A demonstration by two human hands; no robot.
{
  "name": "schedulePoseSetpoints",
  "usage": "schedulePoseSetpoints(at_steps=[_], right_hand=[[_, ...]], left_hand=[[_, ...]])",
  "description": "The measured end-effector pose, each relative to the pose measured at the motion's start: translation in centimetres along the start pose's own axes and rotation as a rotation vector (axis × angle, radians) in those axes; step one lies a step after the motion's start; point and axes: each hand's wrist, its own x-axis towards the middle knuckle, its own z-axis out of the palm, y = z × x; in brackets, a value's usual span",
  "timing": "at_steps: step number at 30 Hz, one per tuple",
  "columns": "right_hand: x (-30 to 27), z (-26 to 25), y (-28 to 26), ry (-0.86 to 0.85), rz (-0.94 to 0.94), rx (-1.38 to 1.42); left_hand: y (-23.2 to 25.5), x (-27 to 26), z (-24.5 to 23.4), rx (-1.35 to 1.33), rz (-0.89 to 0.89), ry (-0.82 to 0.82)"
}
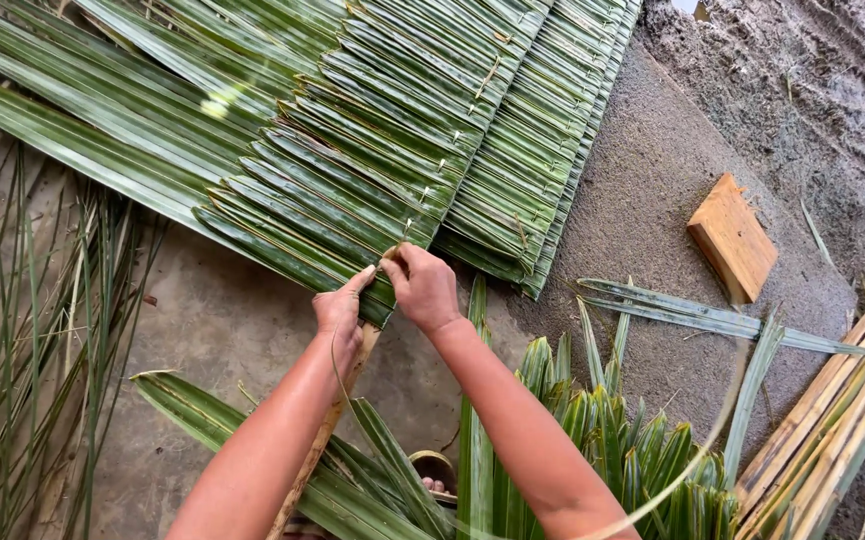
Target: Weaving and securing palm leaves onto a wooden rod to create thatch roofing.
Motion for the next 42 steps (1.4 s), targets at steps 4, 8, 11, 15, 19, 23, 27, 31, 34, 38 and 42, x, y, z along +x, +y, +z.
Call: schedulePoseSetpoints(at_steps=[4,8,11,15,19,23,27,31,34,38,42], right_hand=[[-0.5,-0.8,-1.1,0.089,-0.059,0.011],[-1.3,-0.3,-0.1,0.055,-0.05,0.059],[-2.7,-0.6,2.1,0.178,0.237,0.42],[-4.9,4.9,6.1,0.194,0.523,0.778],[-3.4,7.4,3.9,0.224,0.426,0.923],[-2.3,9.3,4.9,0.312,0.374,0.95],[-3.0,10.6,5.6,0.303,0.377,0.909],[-2.3,10.1,5.9,0.17,0.66,0.965],[-3.5,10.4,5.9,0.024,0.925,0.994],[-1.8,11.4,6.7,0.097,1.236,1.272],[0.2,6.4,0.7,0.034,1.404,1.42]], left_hand=[[0.6,-1.3,-0.2,0.024,0.043,-0.001],[0.3,0.2,-0.2,0.091,0.036,-0.01],[2.5,-1.9,-0.1,0.127,0.028,0.014],[6.3,-4.9,0.9,0.155,0.065,0.012],[7.6,-6.5,1.5,0.221,0.042,0.019],[8.2,-7.3,2.2,0.162,0.108,0.041],[10.3,-10.1,3.2,0.14,0.095,0.057],[9.5,-7.0,2.8,0.103,0.114,0.055],[8.8,-6.5,2.2,0.097,0.098,0.053],[8.0,-5.8,1.8,-0.026,0.06,0.046],[7.6,-4.6,1.2,0.094,0.095,-0.014]])
